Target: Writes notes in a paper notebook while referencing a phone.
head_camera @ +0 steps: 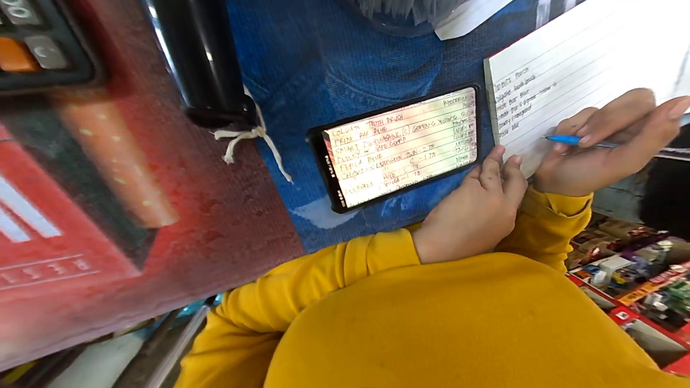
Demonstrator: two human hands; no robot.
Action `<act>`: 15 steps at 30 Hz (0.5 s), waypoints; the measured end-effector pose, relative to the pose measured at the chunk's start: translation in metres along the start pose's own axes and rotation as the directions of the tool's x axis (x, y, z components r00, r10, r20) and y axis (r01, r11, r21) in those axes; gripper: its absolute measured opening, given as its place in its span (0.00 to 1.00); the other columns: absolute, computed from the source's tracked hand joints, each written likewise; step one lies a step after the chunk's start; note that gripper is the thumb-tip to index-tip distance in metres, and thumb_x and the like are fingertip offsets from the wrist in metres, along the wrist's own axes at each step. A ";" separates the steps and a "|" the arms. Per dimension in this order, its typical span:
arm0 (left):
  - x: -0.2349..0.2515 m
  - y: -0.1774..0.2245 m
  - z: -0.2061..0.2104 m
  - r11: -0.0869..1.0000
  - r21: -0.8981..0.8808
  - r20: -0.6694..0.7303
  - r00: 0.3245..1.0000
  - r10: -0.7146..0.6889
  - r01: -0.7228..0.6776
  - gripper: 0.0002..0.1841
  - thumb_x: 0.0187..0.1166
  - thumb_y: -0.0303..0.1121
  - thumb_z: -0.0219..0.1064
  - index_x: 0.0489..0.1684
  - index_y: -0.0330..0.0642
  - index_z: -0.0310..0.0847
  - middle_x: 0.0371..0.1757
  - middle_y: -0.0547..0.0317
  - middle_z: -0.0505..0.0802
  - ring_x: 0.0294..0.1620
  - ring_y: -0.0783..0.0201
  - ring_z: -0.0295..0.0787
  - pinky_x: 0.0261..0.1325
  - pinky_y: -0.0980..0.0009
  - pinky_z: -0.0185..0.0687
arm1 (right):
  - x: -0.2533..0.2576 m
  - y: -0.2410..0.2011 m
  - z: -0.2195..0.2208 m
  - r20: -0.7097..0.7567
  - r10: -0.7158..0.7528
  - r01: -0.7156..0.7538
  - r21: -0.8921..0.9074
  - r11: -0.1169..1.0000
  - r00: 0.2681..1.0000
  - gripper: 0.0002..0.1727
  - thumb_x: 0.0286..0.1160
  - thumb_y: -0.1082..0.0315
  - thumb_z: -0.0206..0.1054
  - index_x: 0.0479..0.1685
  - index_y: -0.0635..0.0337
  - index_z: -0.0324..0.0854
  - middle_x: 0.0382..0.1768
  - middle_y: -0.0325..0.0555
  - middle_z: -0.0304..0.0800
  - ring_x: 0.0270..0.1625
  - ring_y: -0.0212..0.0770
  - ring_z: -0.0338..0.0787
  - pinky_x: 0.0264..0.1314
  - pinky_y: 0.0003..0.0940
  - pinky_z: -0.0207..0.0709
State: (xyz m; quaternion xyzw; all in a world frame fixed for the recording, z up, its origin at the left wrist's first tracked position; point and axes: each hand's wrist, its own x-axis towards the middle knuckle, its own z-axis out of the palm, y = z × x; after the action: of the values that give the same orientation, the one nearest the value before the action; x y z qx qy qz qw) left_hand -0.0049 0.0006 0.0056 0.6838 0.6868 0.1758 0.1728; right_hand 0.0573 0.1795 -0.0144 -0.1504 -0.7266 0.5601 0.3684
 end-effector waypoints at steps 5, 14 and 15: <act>-0.001 0.000 -0.001 1.000 -0.003 0.007 1.000 0.003 -0.003 0.22 0.84 0.17 0.51 0.75 0.33 0.75 0.84 0.39 0.74 0.86 0.37 0.67 0.77 0.60 0.72 | 0.000 -0.002 0.001 -0.015 0.008 -0.008 -0.030 1.000 1.000 0.29 0.89 0.70 0.40 0.16 0.48 0.78 0.18 0.26 0.83 0.18 0.23 0.81 0.21 0.17 0.78; -0.001 0.000 0.000 1.000 -0.015 -0.006 1.000 -0.009 0.009 0.21 0.84 0.18 0.52 0.75 0.34 0.76 0.84 0.38 0.75 0.86 0.37 0.67 0.76 0.60 0.72 | 0.000 -0.002 0.002 -0.020 0.020 -0.020 -0.017 1.000 1.000 0.29 0.89 0.70 0.40 0.15 0.49 0.78 0.19 0.25 0.82 0.17 0.22 0.81 0.21 0.17 0.78; -0.001 0.000 0.000 0.999 -0.031 -0.012 1.000 -0.014 0.013 0.21 0.85 0.20 0.52 0.75 0.33 0.76 0.84 0.37 0.74 0.85 0.37 0.67 0.75 0.60 0.73 | 0.000 -0.002 0.001 -0.018 0.018 -0.018 -0.014 1.000 1.000 0.29 0.89 0.70 0.40 0.16 0.49 0.78 0.19 0.26 0.83 0.17 0.22 0.81 0.21 0.17 0.78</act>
State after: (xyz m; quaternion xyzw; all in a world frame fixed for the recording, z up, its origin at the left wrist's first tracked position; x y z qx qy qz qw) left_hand -0.0047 -0.0003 0.0053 0.6754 0.6896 0.1893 0.1804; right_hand 0.0566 0.1781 -0.0129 -0.1645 -0.7258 0.5570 0.3687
